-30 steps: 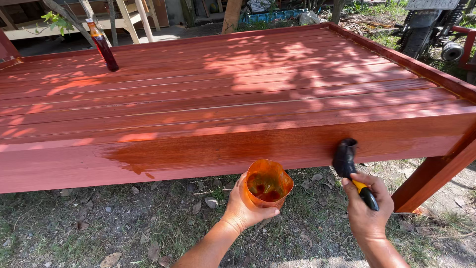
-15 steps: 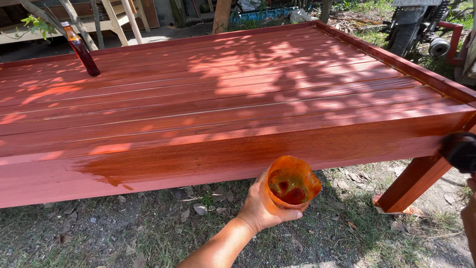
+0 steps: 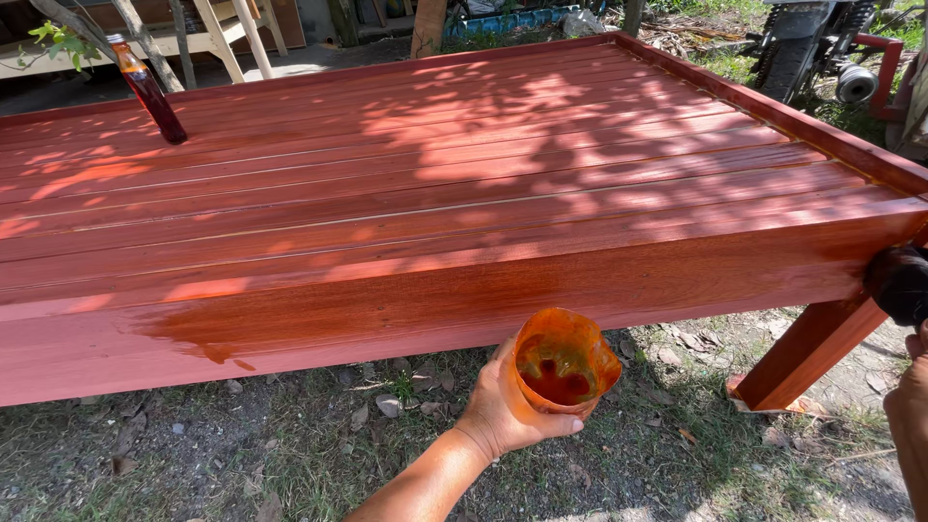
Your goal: The person applies reddish-brown paint to a wooden bench using a brush and a small plastic cup. They repeatedly dip the brush into the cup and paint the slats, edges, and legs of the bench.
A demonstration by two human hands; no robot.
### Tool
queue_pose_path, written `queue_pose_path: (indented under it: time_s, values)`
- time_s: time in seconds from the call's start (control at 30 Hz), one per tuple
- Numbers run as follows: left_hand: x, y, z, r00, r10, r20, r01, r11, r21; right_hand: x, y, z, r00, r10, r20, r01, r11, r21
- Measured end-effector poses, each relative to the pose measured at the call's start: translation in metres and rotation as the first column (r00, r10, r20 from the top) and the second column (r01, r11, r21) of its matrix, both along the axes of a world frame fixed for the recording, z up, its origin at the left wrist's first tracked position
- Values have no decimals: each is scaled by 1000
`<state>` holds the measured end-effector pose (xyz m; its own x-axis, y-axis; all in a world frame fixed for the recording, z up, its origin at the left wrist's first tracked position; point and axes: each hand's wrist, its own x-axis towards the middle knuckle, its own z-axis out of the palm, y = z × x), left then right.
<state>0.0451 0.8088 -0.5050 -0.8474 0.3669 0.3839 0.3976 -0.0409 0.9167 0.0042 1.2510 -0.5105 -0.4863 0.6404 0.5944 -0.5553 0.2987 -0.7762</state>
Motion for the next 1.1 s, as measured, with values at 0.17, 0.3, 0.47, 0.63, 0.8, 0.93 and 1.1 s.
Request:
queue_pose_path:
  time_s: [0.17, 0.3, 0.47, 0.63, 0.8, 0.93, 1.1]
  values:
    - [2, -22, 6, 966, 169, -195, -206, 959, -193, -8, -20, 0, 991, 128, -27, -131, 973, -190]
    - [7, -41, 6, 973, 213, -87, -224, 964, -145, 16, -77, -1, 992, 97, -77, -108, 982, -154]
    - [12, -73, -2, 926, 329, -188, -369, 893, -257, 35, -174, -5, 942, 276, -192, -318, 916, -246]
    - [28, -102, -18, 946, 310, -98, -318, 943, -94, 64, -264, 2, 872, 485, -57, -488, 857, -168]
    - [47, -141, -15, 884, 393, -253, -453, 853, -260, 94, -296, 96, 693, 663, 284, -676, 734, -67]
    - [58, -165, -4, 868, 429, -251, -493, 805, -329, 115, -341, 169, 608, 390, 691, -697, 680, 229]
    - [71, -188, -2, 880, 420, -224, -475, 797, -374, 127, -425, 182, 361, -55, 931, -872, 333, 358]
